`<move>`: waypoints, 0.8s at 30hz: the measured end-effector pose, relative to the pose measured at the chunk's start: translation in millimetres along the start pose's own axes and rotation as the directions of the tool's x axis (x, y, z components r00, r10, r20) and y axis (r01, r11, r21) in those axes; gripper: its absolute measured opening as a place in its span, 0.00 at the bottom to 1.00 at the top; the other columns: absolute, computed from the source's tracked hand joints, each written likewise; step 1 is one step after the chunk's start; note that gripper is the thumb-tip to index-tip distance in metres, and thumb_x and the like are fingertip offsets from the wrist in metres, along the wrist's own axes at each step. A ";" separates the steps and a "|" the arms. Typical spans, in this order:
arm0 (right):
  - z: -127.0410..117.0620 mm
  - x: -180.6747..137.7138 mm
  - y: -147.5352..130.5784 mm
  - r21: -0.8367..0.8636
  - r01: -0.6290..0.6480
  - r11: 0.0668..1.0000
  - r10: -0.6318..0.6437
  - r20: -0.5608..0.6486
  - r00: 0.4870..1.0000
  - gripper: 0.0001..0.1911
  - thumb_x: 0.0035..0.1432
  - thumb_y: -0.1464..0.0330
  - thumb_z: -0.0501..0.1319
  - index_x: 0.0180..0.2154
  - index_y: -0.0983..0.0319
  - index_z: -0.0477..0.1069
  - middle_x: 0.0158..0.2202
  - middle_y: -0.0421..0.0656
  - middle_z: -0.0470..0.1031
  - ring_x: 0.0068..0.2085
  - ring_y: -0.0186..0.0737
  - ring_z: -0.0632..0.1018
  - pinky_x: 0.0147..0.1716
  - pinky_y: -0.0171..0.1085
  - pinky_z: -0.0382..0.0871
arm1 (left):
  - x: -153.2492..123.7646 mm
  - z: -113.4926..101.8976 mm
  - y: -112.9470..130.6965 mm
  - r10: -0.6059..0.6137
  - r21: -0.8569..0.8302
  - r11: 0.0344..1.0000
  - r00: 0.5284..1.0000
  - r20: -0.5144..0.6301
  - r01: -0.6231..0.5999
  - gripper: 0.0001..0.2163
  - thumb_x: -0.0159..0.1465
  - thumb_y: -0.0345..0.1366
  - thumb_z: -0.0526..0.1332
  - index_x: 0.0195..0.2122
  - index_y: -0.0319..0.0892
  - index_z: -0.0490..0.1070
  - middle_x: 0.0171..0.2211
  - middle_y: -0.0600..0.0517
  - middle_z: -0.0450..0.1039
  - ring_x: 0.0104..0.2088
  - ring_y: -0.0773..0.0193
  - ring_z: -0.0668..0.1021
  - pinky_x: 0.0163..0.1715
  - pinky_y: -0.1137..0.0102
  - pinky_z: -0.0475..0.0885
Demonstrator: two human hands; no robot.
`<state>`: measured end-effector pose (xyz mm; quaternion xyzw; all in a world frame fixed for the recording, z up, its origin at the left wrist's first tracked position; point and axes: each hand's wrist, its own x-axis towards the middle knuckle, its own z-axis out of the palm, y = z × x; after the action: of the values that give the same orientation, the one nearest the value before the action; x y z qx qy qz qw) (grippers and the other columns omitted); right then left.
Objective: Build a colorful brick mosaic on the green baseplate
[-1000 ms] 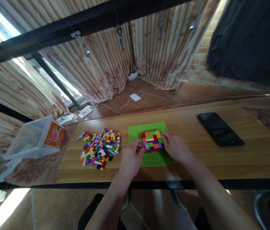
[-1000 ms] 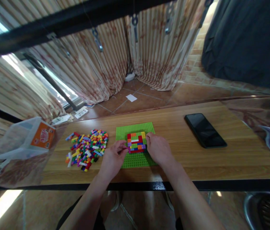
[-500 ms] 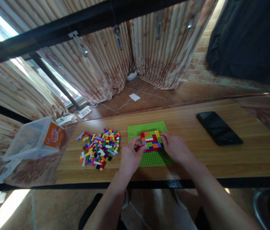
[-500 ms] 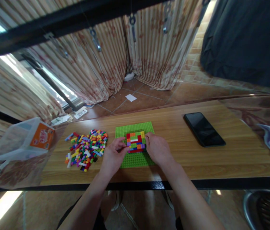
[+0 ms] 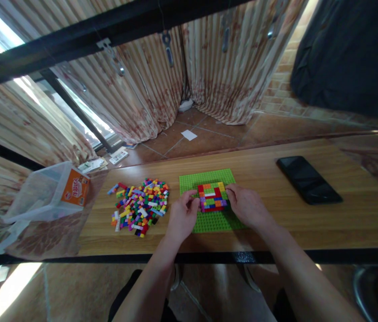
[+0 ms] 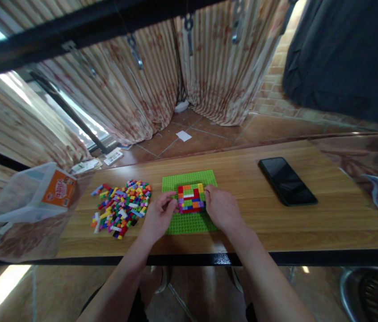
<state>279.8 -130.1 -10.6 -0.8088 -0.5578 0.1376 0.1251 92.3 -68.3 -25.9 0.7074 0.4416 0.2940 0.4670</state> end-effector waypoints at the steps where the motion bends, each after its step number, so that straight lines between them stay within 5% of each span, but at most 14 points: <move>1: -0.1 0.0 -0.2 -0.002 -0.004 1.000 0.004 0.004 1.000 0.18 0.70 0.65 0.45 0.44 0.61 0.73 0.39 0.48 0.82 0.38 0.43 0.80 0.35 0.37 0.63 | 1.2 0.9 0.0 -0.007 0.003 1.000 1.000 -0.002 0.007 0.10 0.66 0.33 0.58 0.47 0.40 0.72 0.31 0.50 0.79 0.28 0.64 0.81 0.29 0.71 0.76; 24: 1.3 0.4 -3.7 -0.058 -0.033 0.998 0.035 0.022 0.999 0.18 0.70 0.66 0.45 0.45 0.61 0.72 0.39 0.49 0.81 0.37 0.45 0.80 0.33 0.38 0.61 | 4.2 6.3 -3.6 -0.019 0.022 1.000 1.000 -0.018 0.020 0.12 0.63 0.37 0.61 0.46 0.39 0.73 0.29 0.49 0.79 0.29 0.61 0.80 0.31 0.69 0.72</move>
<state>276.2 -128.4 -10.5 -0.8199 -0.5491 0.1329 0.0931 98.1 -66.4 -31.7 0.7055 0.4558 0.2908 0.4582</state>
